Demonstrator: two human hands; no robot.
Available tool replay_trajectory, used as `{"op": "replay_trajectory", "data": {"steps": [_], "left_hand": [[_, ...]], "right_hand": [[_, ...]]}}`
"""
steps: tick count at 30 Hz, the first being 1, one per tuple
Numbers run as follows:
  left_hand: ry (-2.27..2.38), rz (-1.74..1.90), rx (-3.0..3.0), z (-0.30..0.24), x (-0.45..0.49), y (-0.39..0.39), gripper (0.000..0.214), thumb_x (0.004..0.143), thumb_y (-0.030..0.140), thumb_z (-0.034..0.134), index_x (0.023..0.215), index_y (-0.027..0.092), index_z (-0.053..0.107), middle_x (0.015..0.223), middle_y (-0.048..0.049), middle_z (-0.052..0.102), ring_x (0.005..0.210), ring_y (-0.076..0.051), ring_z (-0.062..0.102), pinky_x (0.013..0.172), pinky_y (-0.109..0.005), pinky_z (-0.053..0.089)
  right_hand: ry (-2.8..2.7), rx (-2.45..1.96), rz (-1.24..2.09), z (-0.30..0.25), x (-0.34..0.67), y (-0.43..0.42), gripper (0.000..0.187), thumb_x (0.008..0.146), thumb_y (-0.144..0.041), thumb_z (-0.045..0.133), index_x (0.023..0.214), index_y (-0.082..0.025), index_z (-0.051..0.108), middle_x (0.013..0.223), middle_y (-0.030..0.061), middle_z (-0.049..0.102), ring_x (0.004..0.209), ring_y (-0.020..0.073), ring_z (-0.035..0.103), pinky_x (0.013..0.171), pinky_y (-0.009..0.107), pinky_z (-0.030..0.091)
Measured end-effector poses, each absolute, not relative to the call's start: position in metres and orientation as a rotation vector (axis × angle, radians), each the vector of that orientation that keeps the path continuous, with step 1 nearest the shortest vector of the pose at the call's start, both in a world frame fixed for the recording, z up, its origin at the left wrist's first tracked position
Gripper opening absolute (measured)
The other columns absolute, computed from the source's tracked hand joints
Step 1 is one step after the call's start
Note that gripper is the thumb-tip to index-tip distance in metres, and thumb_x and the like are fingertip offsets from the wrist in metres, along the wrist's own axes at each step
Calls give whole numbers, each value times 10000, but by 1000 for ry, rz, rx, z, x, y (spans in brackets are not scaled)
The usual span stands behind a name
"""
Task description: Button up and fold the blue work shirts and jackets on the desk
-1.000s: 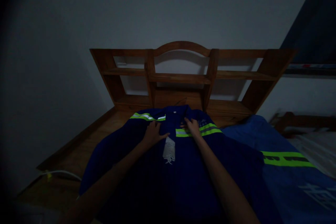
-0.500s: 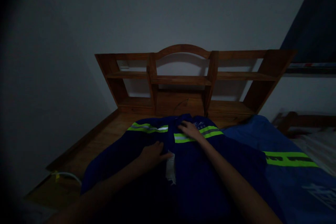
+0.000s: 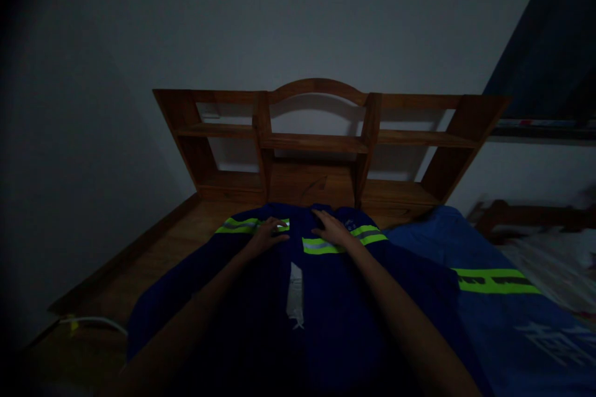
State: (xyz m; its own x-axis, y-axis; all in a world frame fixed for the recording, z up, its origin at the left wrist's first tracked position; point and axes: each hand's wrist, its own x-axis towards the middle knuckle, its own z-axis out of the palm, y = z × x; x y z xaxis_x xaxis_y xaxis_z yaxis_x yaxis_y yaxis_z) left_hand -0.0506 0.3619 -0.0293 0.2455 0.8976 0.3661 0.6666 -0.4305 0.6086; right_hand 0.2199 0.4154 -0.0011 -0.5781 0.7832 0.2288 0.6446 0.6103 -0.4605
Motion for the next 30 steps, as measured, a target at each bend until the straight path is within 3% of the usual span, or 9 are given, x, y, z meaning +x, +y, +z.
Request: {"op": "replay_trajectory", "data": {"steps": [2, 4, 9, 14, 17, 30], "left_hand": [[1392, 1003, 2177, -29, -54, 362, 266, 798, 378, 629, 1001, 207, 618, 1015, -39, 548, 880, -147, 562, 811, -268, 454], [1375, 995, 2151, -30, -56, 365, 209, 795, 340, 634, 949, 199, 635, 957, -34, 570, 854, -144, 568, 794, -259, 452], [1402, 1030, 2057, -33, -56, 374, 204, 734, 308, 690, 866, 171, 618, 871, -26, 604, 795, -149, 574, 732, -257, 446], [1329, 989, 2011, -26, -55, 373, 162, 749, 288, 662, 838, 168, 598, 791, -8, 624, 742, -142, 577, 676, -238, 429], [1354, 978, 1965, -20, -54, 371, 151, 748, 288, 659, 819, 167, 603, 770, -7, 634, 730, -142, 585, 656, -230, 423], [1257, 1029, 1782, -12, -40, 365, 210, 733, 322, 670, 857, 159, 624, 800, -19, 657, 759, -153, 605, 677, -238, 442]], "right_hand": [[-2407, -1149, 489, 1, 217, 422, 815, 796, -352, 634, 1463, -288, 172, 1190, 90, 511, 1043, 224, 535, 914, 359, 419], [-2378, -1133, 488, 1, 213, 425, 839, 782, -342, 653, 1461, -320, 159, 1216, 85, 485, 1052, 225, 527, 905, 359, 422], [-2447, -806, 612, -4, 204, 437, 617, 748, -265, 690, 1317, -284, 454, 1237, 62, 492, 1060, 190, 514, 888, 311, 424], [-2516, -868, 646, -8, 200, 453, 271, 734, -202, 675, 1002, -220, 642, 905, 14, 593, 794, 137, 555, 708, 232, 427], [-2491, -878, 615, -5, 200, 453, 132, 758, -171, 633, 889, -192, 632, 806, -6, 574, 710, 114, 530, 644, 203, 388], [-2260, -1001, 173, 26, 186, 459, 109, 845, -132, 507, 932, -198, 516, 960, 39, 518, 828, 153, 520, 741, 242, 386]]}}
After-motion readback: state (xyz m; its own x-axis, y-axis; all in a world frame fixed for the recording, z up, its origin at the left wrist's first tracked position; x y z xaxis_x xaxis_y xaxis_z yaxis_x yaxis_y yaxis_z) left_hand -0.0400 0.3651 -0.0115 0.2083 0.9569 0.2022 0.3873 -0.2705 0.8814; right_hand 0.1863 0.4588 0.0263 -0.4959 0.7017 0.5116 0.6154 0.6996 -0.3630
